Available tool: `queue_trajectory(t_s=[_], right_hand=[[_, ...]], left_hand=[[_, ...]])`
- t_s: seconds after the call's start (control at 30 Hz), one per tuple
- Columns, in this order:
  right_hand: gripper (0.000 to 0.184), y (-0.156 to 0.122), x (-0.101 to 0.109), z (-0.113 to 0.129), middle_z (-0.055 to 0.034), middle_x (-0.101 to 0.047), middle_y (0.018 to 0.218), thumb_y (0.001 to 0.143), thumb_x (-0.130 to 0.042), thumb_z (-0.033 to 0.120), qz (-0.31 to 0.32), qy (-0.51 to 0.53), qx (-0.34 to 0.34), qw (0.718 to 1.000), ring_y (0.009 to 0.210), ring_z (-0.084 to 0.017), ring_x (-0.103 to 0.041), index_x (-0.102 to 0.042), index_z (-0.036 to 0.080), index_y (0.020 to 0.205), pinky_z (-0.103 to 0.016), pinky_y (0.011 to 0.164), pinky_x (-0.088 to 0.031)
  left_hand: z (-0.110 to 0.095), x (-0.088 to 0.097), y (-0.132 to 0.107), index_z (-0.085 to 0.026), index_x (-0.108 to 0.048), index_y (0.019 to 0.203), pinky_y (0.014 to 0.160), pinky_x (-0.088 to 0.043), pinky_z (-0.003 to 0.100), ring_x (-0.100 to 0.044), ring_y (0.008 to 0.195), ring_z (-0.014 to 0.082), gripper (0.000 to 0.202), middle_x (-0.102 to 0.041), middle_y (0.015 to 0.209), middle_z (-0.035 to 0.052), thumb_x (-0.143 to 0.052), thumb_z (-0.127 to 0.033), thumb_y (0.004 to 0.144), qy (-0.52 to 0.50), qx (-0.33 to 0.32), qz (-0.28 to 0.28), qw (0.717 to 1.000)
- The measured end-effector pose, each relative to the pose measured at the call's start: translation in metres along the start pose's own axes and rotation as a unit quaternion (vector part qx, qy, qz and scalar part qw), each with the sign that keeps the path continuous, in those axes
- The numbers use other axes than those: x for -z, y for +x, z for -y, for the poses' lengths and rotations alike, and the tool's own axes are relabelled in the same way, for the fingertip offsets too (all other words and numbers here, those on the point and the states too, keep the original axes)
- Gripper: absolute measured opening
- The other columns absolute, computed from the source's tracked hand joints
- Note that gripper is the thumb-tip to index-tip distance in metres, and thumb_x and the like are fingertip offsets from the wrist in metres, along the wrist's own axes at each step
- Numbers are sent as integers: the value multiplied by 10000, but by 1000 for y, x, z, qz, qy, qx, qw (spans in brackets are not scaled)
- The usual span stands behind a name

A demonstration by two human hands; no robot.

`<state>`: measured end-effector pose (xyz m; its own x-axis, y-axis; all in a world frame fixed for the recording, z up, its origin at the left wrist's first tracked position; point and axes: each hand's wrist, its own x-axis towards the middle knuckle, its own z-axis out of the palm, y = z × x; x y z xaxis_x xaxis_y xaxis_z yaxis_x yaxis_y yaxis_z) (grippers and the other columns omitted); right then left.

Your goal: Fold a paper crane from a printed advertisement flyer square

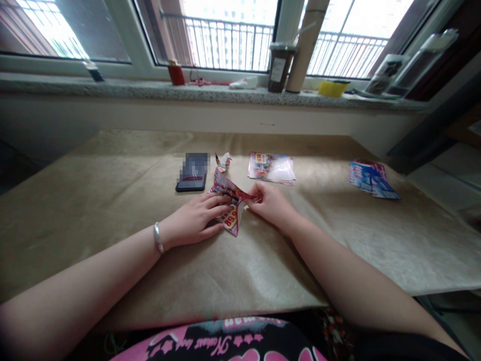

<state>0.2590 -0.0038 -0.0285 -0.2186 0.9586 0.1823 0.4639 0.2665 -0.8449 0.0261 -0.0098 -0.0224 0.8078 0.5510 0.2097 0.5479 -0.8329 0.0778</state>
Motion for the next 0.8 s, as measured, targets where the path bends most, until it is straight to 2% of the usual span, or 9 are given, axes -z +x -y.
queue_trajectory(t_s=[0.2,0.37,0.53,0.7,0.8], right_hand=[[171,1,-1,-8,20,-594,668,685,-621,308,17,21,-5,1000,620,-141,-582,-493,198,714,-261,579,-472],[134,0,-2,-5,-6,-642,745,700,-607,262,18,-52,-1,999,659,-149,-598,-561,187,800,-253,583,-476],[104,-3,-2,-1,-10,-656,775,734,-591,247,16,-120,27,992,643,-147,-600,-572,209,829,-270,600,-485],[196,-3,-2,-3,-15,-655,846,727,-603,215,-13,-154,52,987,716,-159,-622,-515,228,902,-295,667,-504],[191,-4,-2,-3,-7,-645,807,728,-606,211,7,-157,75,985,713,-159,-626,-486,228,875,-288,657,-504]], left_hand=[[1,1,2,-141,-539,1140,998,-403,401,-504,1124,247,367,-566,1204,117,-522,-392,873,-36,11,-18,999],[3,-1,1,-106,-484,1151,920,-471,384,-558,1054,245,451,-592,1135,143,-623,-375,817,-92,65,-33,993],[5,-2,0,-115,-469,1150,892,-489,386,-574,1023,244,453,-599,1112,138,-651,-334,798,-107,50,-41,992],[5,-2,-1,-133,-462,1173,858,-506,370,-602,979,229,402,-613,1092,123,-603,-281,827,-116,46,-45,991],[5,-1,-2,-143,-452,1194,837,-513,356,-617,955,221,386,-621,1079,114,-556,-246,838,-115,46,-42,991]])
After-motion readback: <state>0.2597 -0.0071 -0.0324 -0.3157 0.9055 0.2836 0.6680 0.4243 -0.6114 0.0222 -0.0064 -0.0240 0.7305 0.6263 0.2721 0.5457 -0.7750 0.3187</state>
